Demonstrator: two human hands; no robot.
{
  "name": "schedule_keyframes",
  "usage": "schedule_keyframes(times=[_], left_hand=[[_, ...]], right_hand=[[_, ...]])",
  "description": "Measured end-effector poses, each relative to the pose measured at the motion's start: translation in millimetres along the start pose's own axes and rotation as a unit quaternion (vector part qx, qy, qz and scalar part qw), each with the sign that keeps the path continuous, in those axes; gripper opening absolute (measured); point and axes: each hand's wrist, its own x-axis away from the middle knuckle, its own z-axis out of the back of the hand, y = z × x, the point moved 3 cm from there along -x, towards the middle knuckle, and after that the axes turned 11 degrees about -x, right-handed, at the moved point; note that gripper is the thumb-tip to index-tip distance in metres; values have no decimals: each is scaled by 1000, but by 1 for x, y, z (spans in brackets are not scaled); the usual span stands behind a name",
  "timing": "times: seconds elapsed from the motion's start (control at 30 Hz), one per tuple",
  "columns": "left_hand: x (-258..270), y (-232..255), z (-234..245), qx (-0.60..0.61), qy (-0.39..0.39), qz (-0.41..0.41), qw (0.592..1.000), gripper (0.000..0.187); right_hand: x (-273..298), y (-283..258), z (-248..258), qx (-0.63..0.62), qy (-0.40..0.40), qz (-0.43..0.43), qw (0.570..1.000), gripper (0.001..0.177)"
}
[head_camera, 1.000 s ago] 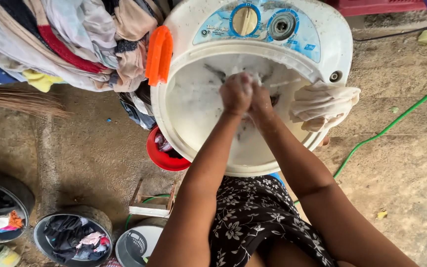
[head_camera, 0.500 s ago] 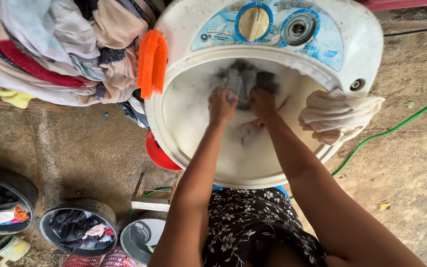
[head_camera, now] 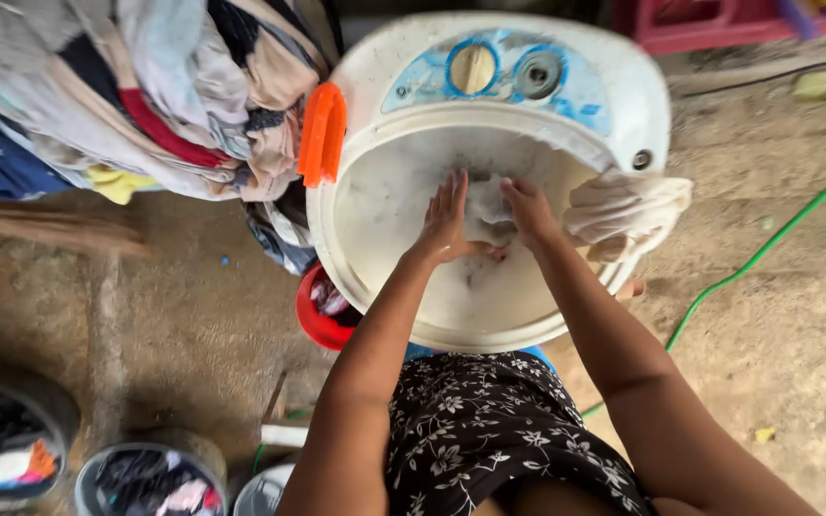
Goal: Washing clothes by hand and using a small machine-like basin.
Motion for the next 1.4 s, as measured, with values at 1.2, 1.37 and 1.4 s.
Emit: schedule_keyframes(times=[1.2, 1.37, 1.4], left_hand=[[26, 106, 135, 586, 205, -127, 773, 48], [48, 156, 171, 392, 68, -264, 879, 34], [46, 156, 172, 393, 67, -263, 878, 34]], right_hand=[[163, -176, -65, -277, -215, 40, 936, 62], [182, -188, -68, -154, -389, 2, 908, 55], [173, -182, -67, -154, -388, 1, 908, 55]])
